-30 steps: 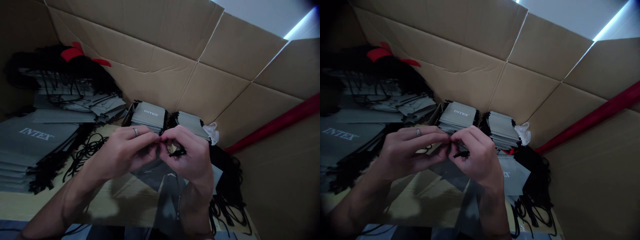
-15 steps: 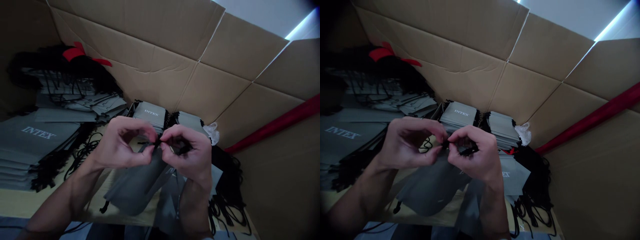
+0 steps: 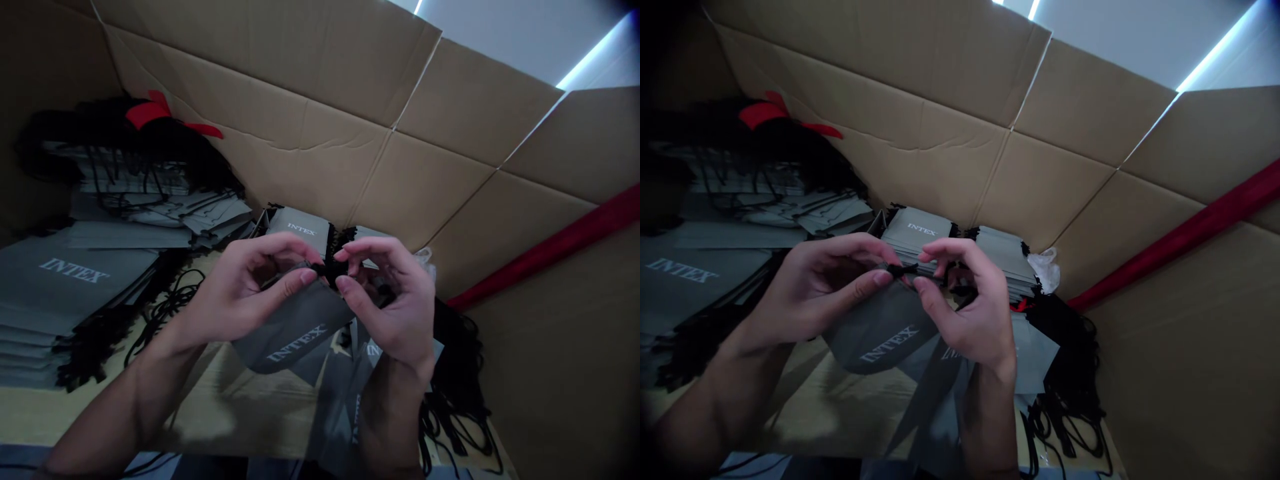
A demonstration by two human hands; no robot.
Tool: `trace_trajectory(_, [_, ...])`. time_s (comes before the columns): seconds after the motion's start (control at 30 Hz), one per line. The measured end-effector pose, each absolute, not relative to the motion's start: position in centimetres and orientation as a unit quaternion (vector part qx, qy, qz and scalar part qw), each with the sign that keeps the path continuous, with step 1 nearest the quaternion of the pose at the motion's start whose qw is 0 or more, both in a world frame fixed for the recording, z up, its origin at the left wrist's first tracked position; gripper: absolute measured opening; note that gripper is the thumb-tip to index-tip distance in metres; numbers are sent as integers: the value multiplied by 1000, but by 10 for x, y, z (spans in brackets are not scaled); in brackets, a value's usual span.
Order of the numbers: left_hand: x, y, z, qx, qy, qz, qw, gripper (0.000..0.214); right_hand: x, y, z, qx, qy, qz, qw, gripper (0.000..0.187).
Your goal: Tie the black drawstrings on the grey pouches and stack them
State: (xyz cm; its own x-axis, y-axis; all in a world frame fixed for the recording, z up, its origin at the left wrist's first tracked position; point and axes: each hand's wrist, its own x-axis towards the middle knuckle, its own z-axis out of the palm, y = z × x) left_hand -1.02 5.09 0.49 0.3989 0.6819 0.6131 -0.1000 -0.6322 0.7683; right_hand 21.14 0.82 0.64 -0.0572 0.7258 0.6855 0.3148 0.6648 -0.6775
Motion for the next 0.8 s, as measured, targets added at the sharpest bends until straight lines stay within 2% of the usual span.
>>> trace_trajectory(0.27, [-8, 52, 4, 739, 203, 500, 403, 6, 206, 12, 4, -357, -696, 208, 587, 23])
trace_trajectory(0.57, [-13, 53, 6, 761, 223, 480, 375, 6, 214, 5, 3, -372, -716, 171, 565, 18])
trace_trajectory(0.73, [-14, 52, 5, 768, 221, 477, 367, 6, 214, 5, 7, -362, -760, 144, 521, 30])
trace_trajectory(0.8, [-14, 52, 3, 770, 216, 470, 373, 7, 213, 6, 8, -353, -770, 152, 508, 28])
